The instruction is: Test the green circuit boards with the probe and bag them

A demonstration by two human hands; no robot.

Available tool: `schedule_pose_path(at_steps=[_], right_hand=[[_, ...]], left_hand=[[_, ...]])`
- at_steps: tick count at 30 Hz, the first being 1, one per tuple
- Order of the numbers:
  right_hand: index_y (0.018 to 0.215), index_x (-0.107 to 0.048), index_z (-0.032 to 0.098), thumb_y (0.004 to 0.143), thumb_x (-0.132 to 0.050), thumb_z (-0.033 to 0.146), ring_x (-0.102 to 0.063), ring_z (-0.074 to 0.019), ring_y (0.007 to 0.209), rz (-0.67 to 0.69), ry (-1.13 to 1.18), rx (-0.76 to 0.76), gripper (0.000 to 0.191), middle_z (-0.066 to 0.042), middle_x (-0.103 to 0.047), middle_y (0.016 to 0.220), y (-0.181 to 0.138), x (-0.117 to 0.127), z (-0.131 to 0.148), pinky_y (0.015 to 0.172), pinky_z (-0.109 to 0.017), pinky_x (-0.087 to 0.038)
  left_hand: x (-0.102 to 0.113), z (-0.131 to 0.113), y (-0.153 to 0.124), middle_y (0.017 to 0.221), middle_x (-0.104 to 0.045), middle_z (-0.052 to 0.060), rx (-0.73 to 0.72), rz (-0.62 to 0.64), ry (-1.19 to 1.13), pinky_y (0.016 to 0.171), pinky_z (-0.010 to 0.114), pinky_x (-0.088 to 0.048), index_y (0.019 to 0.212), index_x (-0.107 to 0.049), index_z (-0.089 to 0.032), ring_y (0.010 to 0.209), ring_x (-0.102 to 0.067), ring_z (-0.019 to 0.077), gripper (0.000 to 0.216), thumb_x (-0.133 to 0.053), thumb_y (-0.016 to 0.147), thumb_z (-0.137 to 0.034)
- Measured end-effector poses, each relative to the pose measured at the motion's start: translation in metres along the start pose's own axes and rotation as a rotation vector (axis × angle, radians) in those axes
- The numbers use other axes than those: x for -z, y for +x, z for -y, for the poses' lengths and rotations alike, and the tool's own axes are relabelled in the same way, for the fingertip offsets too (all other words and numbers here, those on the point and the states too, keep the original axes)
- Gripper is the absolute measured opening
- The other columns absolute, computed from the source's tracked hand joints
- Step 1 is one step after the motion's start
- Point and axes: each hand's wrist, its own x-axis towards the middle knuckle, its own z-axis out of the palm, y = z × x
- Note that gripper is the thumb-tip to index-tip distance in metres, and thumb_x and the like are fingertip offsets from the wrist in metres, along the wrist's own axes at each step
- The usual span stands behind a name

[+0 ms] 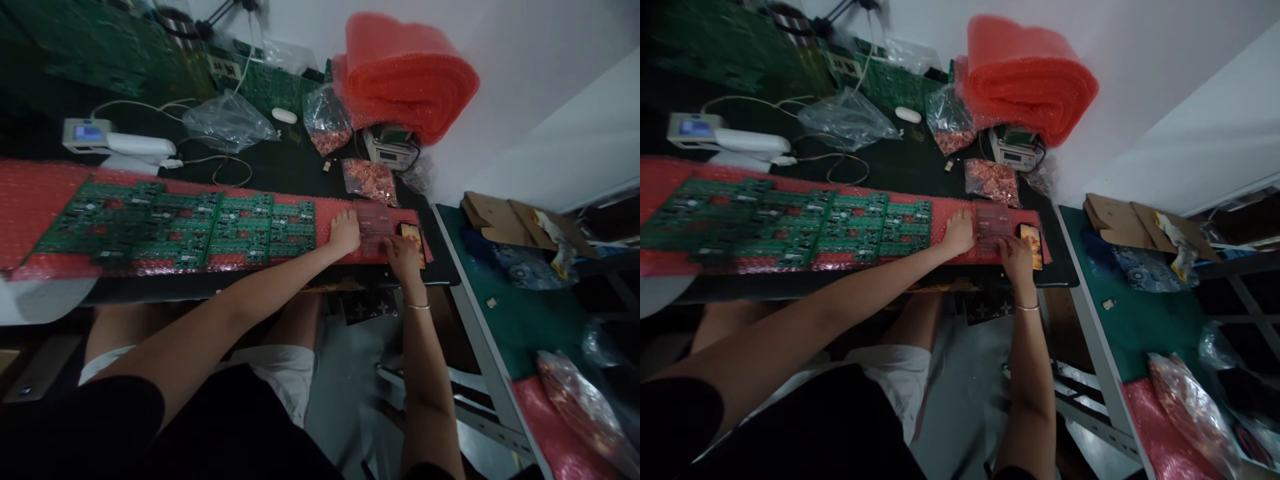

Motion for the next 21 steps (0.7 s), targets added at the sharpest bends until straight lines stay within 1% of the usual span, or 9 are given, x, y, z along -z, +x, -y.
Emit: schedule_pose_path(at_steps=[2, 4, 5, 9, 12, 15, 16, 18, 21], right_hand=[[0.11, -0.081, 0.016, 0.102, -0.053, 0.036, -0.072, -0.0339, 0.111, 0.022, -0.109, -0.111, 0.035, -0.02, -0.081, 0.111, 0.012, 0.003, -0.009, 0.111, -0.055, -0.05], [0.115, -0.079, 0.014, 0.097, -0.059, 0.034, -0.072, -0.0346, 0.106, 0.093, -0.17, -0.185, 0.034, -0.021, -0.08, 0.103, 0.025, 0.005, -0.014, 0.105, -0.052, -0.051], [0.119, -0.078, 0.014, 0.095, -0.062, 0.034, -0.072, -0.0338, 0.104, 0.111, -0.162, -0.205, 0.036, -0.02, -0.079, 0.101, 0.03, 0.005, -0.016, 0.102, -0.049, -0.052], [0.131, -0.073, 0.015, 0.086, -0.071, 0.04, -0.07, -0.0273, 0.09, 0.061, 0.112, -0.238, 0.051, -0.013, -0.079, 0.1, 0.045, 0.011, -0.017, 0.088, -0.042, -0.057], [0.126, -0.075, 0.015, 0.079, -0.078, 0.046, -0.066, -0.0216, 0.078, 0.102, 0.325, -0.248, 0.057, -0.005, -0.076, 0.091, 0.05, 0.017, -0.018, 0.08, -0.039, -0.059], [0.119, -0.077, 0.015, 0.072, -0.086, 0.049, -0.064, -0.0184, 0.07, 0.103, 0.406, -0.268, 0.059, 0.002, -0.071, 0.078, 0.05, 0.019, -0.019, 0.076, -0.037, -0.06], [0.117, -0.077, 0.015, 0.069, -0.088, 0.049, -0.063, -0.0182, 0.068, 0.093, 0.423, -0.277, 0.06, 0.003, -0.069, 0.074, 0.049, 0.018, -0.019, 0.075, -0.037, -0.06], [0.115, -0.078, 0.015, 0.065, -0.092, 0.048, -0.064, -0.0191, 0.066, 0.071, 0.451, -0.287, 0.062, 0.005, -0.066, 0.068, 0.049, 0.017, -0.019, 0.075, -0.038, -0.061], [0.113, -0.08, 0.014, 0.059, -0.098, 0.046, -0.066, -0.0211, 0.068, 0.055, 0.479, -0.28, 0.065, 0.004, -0.066, 0.066, 0.049, 0.016, -0.019, 0.077, -0.041, -0.062]], left_hand=[[0.0, 0.002, -0.002, 0.169, -0.041, 0.021, -0.04, -0.006, 0.017, 0.116, 0.051, -0.044, 0.161, -0.049, -0.019, 0.147, -0.049, 0.0376, 0.058, -0.055, 0.104, -0.031], [-0.001, 0.005, -0.004, 0.17, -0.04, 0.017, -0.111, 0.022, 0.044, 0.116, 0.051, -0.044, 0.151, -0.062, -0.024, 0.148, -0.048, 0.0369, 0.047, -0.048, 0.107, -0.03], [-0.001, 0.005, -0.004, 0.168, -0.043, 0.017, -0.136, 0.039, 0.059, 0.116, 0.051, -0.044, 0.145, -0.069, -0.023, 0.148, -0.048, 0.0367, 0.045, -0.044, 0.108, -0.03], [0.004, 0.004, -0.002, 0.158, -0.053, 0.023, -0.178, 0.077, 0.082, 0.116, 0.053, -0.045, 0.134, -0.076, -0.012, 0.147, -0.048, 0.0387, 0.044, -0.045, 0.105, -0.026], [0.017, 0.011, 0.002, 0.154, -0.059, 0.021, -0.225, 0.135, 0.085, 0.118, 0.048, -0.047, 0.135, -0.075, -0.013, 0.144, -0.053, 0.0362, 0.042, -0.054, 0.102, -0.029], [0.042, 0.041, -0.002, 0.157, -0.06, 0.014, -0.357, 0.212, 0.081, 0.121, 0.033, -0.045, 0.151, -0.063, -0.017, 0.143, -0.058, 0.0259, 0.053, -0.059, 0.101, -0.034], [0.052, 0.055, -0.006, 0.157, -0.06, 0.014, -0.394, 0.223, 0.107, 0.122, 0.031, -0.043, 0.153, -0.059, -0.015, 0.143, -0.058, 0.025, 0.056, -0.059, 0.101, -0.033], [0.071, 0.085, -0.017, 0.155, -0.061, 0.019, -0.406, 0.236, 0.216, 0.124, 0.036, -0.042, 0.149, -0.062, -0.01, 0.143, -0.059, 0.0294, 0.055, -0.059, 0.098, -0.031], [0.09, 0.121, -0.035, 0.152, -0.062, 0.023, -0.317, 0.264, 0.373, 0.124, 0.04, -0.042, 0.134, -0.072, -0.007, 0.142, -0.059, 0.0349, 0.048, -0.063, 0.093, -0.03]])
